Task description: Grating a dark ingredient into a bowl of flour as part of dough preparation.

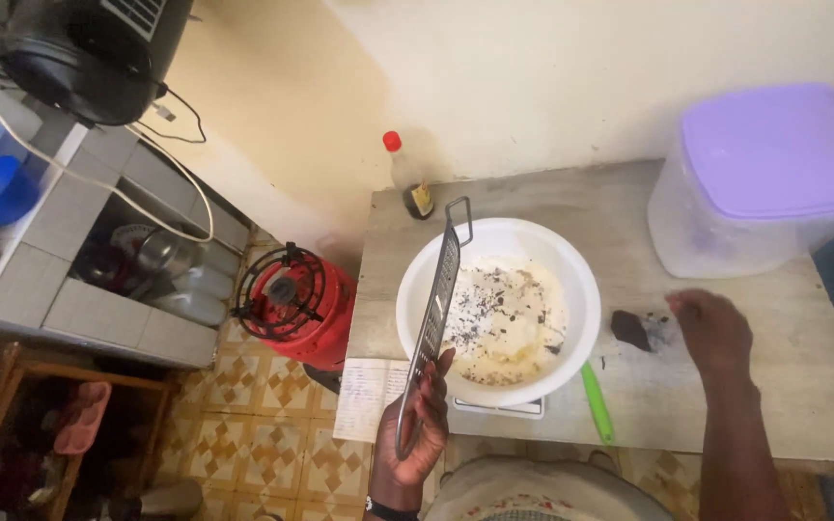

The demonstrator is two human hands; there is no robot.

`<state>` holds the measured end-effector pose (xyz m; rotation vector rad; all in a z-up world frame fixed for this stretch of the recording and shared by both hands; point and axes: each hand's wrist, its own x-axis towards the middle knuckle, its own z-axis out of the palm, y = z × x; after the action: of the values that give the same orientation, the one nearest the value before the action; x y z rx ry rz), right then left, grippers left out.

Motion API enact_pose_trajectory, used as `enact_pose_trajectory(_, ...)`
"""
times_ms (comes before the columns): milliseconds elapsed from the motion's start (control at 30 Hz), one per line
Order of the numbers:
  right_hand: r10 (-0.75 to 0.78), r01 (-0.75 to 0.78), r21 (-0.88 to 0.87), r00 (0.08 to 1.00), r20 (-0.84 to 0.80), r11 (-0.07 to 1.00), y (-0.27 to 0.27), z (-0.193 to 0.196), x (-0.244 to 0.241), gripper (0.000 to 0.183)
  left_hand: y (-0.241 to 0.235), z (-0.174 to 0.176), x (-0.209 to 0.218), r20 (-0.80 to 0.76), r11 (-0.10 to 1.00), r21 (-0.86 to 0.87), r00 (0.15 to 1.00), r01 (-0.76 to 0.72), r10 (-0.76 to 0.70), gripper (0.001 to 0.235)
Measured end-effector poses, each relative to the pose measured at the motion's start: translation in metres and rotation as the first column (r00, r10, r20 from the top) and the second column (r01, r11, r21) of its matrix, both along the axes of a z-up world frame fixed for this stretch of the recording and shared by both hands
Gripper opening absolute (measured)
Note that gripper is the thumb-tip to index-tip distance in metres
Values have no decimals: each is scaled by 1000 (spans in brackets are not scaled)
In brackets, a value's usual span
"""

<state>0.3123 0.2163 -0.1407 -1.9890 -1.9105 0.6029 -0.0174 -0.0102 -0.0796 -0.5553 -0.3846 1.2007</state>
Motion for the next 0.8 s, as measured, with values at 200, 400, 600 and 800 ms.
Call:
enact_pose_trajectory(200,-59,65,-75,996,71,995,-1,-43,1,24,1,3,1,-56,999,-35,998,-15,13,55)
enact_pose_trajectory(400,32,-23,129,997,-71,991,0,-78,16,22,0,-1,1,-83,999,-38,996,-15,12,58)
enact_pose_trajectory(600,57,-41,330,998,-40,943,6,-128,42,17,-3,-3,-1,-125,998,15,991,-53,54,58)
enact_pose_trajectory(800,47,183,378,850,-525,907,7,-129,50,23,-1,9,-2,-155,995,-1,983,-102,100,59)
